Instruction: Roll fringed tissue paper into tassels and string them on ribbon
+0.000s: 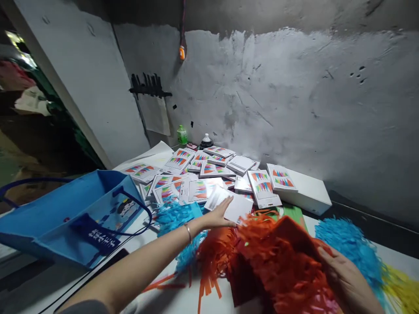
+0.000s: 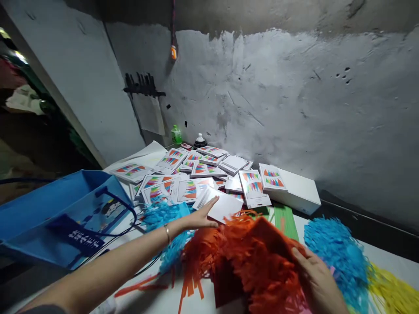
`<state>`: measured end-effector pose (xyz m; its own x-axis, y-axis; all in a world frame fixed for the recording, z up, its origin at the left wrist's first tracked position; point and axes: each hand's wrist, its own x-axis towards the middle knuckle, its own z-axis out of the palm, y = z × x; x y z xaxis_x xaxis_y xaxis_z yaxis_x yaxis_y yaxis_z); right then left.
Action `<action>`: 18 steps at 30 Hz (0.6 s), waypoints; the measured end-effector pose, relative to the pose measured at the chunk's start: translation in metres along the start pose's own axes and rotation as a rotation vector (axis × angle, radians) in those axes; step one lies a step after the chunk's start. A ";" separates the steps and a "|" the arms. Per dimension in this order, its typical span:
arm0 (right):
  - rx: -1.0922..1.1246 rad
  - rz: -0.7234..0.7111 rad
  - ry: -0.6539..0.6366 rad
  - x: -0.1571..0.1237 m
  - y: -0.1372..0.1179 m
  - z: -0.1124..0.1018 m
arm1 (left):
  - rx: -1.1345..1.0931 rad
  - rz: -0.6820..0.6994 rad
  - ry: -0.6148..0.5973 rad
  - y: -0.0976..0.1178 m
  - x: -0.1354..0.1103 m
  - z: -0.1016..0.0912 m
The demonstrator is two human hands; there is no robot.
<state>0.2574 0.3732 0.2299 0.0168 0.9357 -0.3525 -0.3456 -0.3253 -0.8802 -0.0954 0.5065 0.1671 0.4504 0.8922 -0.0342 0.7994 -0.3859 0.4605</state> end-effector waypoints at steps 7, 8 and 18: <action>-0.270 -0.086 -0.160 -0.041 0.064 0.034 | -0.784 0.224 0.175 0.119 -0.111 0.001; -0.431 -0.223 -0.068 -0.047 0.075 0.034 | -0.795 0.175 0.196 0.126 -0.126 0.004; -1.494 -1.275 -0.222 -0.096 0.185 0.044 | -0.510 0.228 0.278 0.142 -0.259 0.053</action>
<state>0.1507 0.2293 0.1152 -0.5641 0.6373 0.5250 0.6991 0.7070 -0.1071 -0.0772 0.2077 0.1943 0.4119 0.8549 0.3155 0.3741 -0.4744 0.7969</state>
